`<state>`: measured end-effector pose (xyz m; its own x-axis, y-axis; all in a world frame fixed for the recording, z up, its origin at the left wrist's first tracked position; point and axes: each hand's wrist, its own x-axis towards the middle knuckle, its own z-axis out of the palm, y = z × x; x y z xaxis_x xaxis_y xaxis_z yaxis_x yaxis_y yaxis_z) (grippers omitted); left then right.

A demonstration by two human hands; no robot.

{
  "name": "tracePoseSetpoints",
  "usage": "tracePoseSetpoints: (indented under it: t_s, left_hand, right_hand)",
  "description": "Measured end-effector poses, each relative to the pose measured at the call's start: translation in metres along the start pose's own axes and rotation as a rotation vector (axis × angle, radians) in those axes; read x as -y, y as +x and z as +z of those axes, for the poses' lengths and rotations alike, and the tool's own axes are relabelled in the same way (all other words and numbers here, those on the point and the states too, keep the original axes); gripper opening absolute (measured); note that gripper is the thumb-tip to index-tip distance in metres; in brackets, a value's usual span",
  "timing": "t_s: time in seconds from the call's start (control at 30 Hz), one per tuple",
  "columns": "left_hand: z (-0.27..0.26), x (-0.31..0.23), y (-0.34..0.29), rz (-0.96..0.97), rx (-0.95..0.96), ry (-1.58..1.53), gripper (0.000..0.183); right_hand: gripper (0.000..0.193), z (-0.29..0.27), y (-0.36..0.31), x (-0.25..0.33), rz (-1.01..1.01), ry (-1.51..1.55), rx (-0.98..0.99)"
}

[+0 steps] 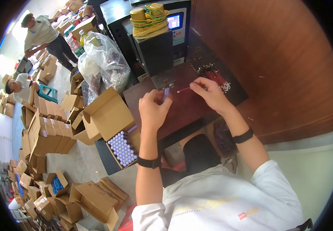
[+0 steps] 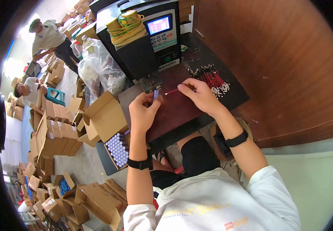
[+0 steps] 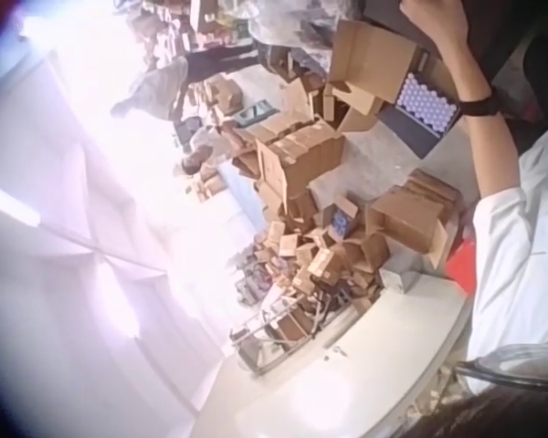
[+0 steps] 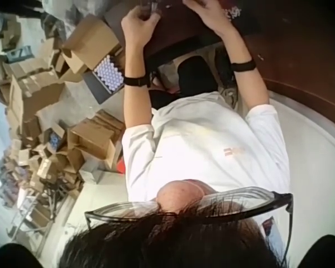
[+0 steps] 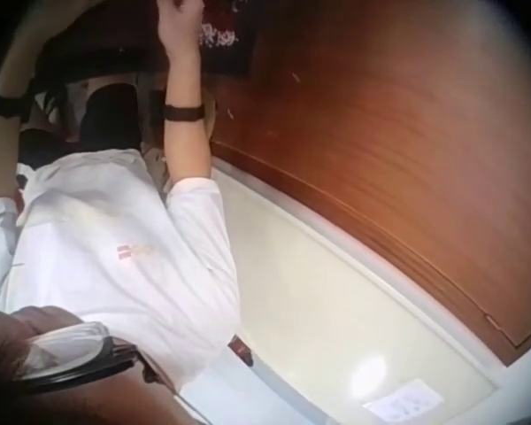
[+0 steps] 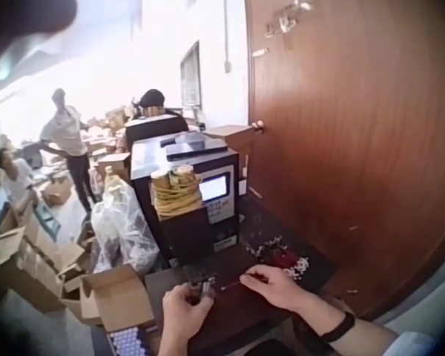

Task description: The person picks up a battery from a box and a wire from the table, then positions them under the welding machine to join them together. They repeat this process for several batteries, occasionally moving finished pieces aside on the table.

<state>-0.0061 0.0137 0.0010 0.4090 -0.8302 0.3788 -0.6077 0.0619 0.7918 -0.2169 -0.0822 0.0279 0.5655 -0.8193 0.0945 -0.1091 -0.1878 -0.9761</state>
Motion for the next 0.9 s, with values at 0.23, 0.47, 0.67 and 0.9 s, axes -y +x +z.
tracePoseSetpoints:
  t_s: [0.23, 0.47, 0.67, 0.9]
  left_hand:
    - [0.001, -0.016, 0.003, -0.145, -0.080, -0.138, 0.024]
    - [0.009, -0.010, 0.009, -0.047, -0.046, 0.033, 0.027]
    - [0.012, -0.014, 0.008, -0.097, -0.040, 0.005, 0.023]
    - [0.013, -0.015, 0.005, 0.030, -0.089, 0.146, 0.017]
  right_hand:
    - [0.029, 0.025, 0.009, -0.008, -0.044, -0.029, -0.099]
    - [0.032, 0.029, 0.013, -0.014, -0.070, -0.071, -0.152]
    - [0.026, 0.030, 0.014, -0.007, 0.019, -0.085, -0.108]
    - [0.032, 0.032, 0.015, -0.016, -0.060, -0.162, -0.180]
